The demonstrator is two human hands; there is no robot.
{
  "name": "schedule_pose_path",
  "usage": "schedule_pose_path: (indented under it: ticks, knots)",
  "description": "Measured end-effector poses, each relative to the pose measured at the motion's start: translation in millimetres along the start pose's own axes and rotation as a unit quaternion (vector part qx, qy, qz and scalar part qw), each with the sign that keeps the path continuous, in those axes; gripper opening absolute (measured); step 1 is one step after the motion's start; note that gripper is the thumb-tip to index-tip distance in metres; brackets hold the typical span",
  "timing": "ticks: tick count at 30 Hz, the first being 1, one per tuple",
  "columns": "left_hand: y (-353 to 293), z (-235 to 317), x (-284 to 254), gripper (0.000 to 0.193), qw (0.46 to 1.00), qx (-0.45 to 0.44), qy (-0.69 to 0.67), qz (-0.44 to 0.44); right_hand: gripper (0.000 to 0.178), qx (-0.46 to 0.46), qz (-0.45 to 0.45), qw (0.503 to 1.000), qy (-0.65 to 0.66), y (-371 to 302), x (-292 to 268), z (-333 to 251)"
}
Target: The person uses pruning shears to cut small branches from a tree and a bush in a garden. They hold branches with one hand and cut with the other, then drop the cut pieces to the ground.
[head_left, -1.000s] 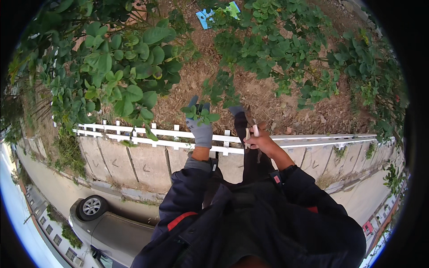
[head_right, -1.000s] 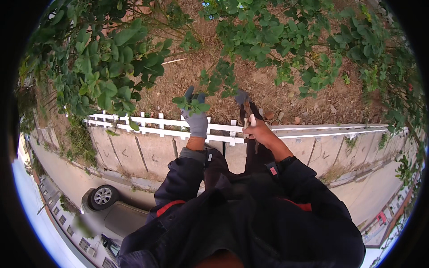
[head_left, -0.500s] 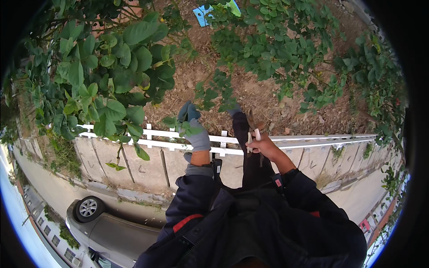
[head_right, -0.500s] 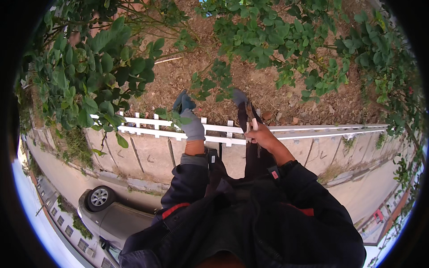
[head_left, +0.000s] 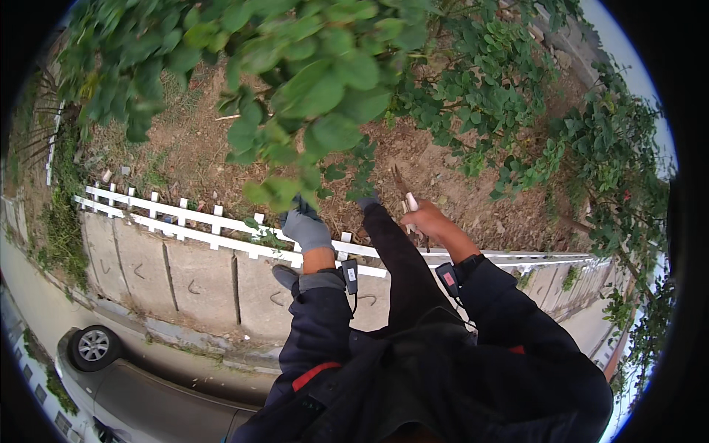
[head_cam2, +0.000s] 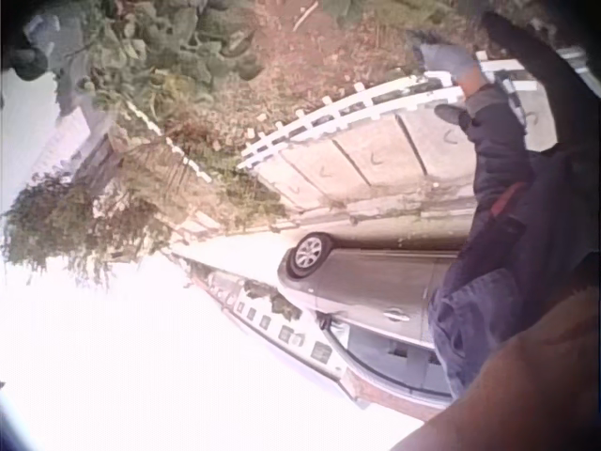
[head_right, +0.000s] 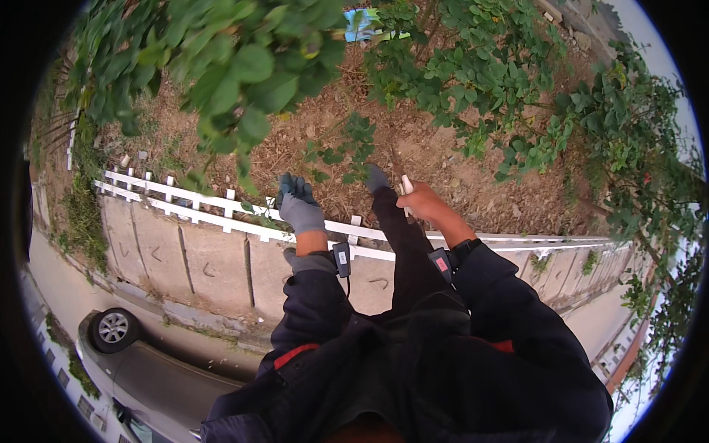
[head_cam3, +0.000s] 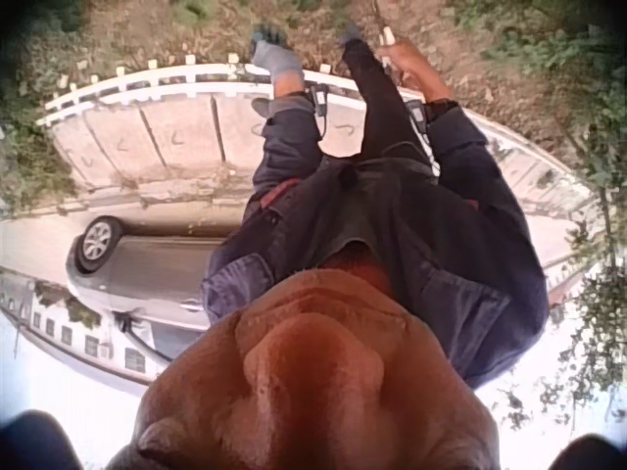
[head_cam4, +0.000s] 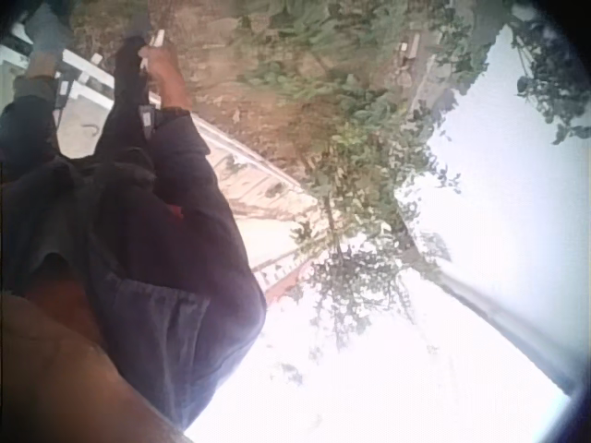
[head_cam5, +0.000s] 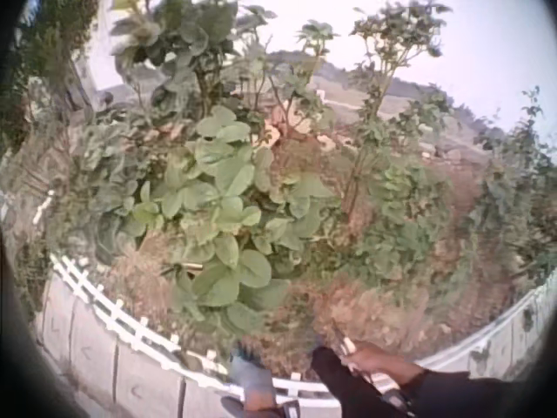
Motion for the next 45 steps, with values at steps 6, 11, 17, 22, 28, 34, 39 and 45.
schedule_pose_path:
  ticks: [6, 11, 17, 22, 28, 34, 39, 45]
  knots:
    - [29, -13, -41, 0.02, 0.994, -0.081, -0.058, 0.047, 0.026, -0.043, 0.067, 0.996, -0.026, 40, 17, 2]
    - [70, -20, -77, 0.02, 0.989, -0.103, -0.1, 0.044, 0.021, 0.019, 0.036, 0.996, -0.079, 73, 18, -16]
    - [113, -43, -122, 0.015, 0.976, -0.129, -0.176, -0.004, 0.021, -0.011, 0.091, 0.985, -0.148, 136, 30, -46]
    - [146, -58, -155, 0.014, 0.973, -0.146, -0.176, 0.031, 0.021, 0.005, 0.119, 0.977, -0.174, 191, 40, -56]
    - [169, -75, -165, 0.022, 0.972, -0.162, -0.167, 0.016, 0.023, 0.058, 0.096, 0.969, -0.221, 253, 45, -58]
    - [190, -74, -155, 0.019, 0.969, -0.153, -0.19, -0.031, 0.027, 0.005, 0.071, 0.995, 0.075, 313, 63, -31]
    - [214, -53, -145, 0.024, 0.977, -0.113, -0.163, -0.08, 0.028, -0.097, -0.019, 0.942, 0.321, 360, 85, -11]
    - [230, -42, -112, 0.013, 0.973, -0.1, -0.158, -0.137, 0.023, -0.209, 0.072, 0.963, 0.156, 443, 113, -17]
Point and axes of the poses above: each hand's wrist, its own y-axis towards the middle knuckle, its own x-axis out of the palm, z = x × y, the point moved 4 cm from there along y, towards the middle knuckle, and after that the axes turned 2 degrees about -y, right-handed, at the moved point
